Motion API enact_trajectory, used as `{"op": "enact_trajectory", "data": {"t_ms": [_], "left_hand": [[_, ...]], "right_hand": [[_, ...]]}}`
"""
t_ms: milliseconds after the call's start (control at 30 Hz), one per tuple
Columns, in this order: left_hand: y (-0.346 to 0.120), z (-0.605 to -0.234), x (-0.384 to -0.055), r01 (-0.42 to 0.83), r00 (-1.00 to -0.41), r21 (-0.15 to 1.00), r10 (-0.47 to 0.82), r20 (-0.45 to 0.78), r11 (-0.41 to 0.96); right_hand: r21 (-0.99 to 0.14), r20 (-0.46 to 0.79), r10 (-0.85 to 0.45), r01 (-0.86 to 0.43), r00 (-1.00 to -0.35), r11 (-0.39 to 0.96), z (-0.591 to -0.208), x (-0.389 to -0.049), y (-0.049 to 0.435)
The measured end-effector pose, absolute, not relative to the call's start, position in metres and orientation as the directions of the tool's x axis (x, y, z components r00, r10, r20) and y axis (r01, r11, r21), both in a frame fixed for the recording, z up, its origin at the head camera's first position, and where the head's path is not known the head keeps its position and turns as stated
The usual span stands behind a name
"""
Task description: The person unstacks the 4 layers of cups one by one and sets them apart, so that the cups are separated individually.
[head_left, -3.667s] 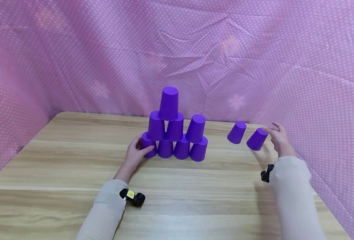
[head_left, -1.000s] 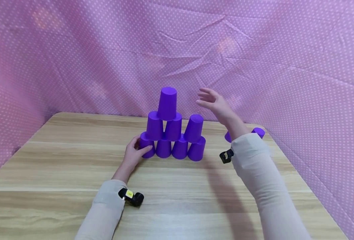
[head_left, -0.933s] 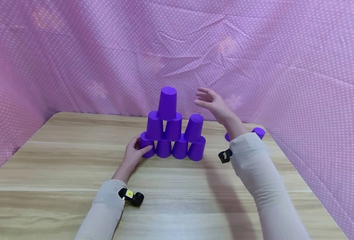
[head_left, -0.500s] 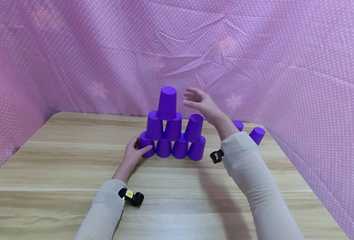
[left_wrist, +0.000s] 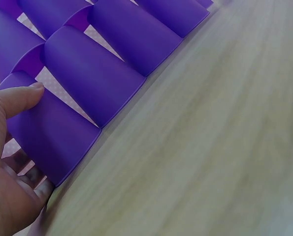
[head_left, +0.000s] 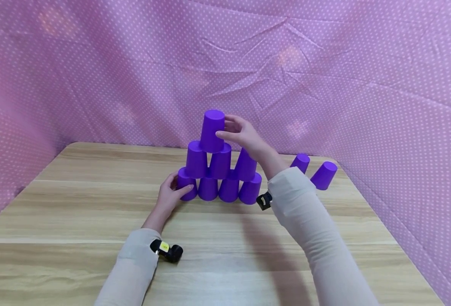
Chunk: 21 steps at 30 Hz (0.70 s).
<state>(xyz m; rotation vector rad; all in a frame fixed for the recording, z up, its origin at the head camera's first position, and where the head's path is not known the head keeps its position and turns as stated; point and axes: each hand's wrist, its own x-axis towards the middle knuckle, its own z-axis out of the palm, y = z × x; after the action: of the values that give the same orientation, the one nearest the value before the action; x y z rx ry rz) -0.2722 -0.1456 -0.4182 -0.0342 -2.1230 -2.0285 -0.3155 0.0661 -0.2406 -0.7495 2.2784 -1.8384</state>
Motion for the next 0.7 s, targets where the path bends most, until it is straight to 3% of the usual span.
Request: {"op": "enact_trajectory", "data": {"t_ms": [700], "left_hand": [[-0.145, -0.419, -0.272, 0.176, -0.974, 0.981, -0.132, 0.185, 0.076]], "right_hand": [[-0.938, 0.224, -0.370, -0.302, -0.902, 0.168, -0.239, -0.315, 0.049]]}}
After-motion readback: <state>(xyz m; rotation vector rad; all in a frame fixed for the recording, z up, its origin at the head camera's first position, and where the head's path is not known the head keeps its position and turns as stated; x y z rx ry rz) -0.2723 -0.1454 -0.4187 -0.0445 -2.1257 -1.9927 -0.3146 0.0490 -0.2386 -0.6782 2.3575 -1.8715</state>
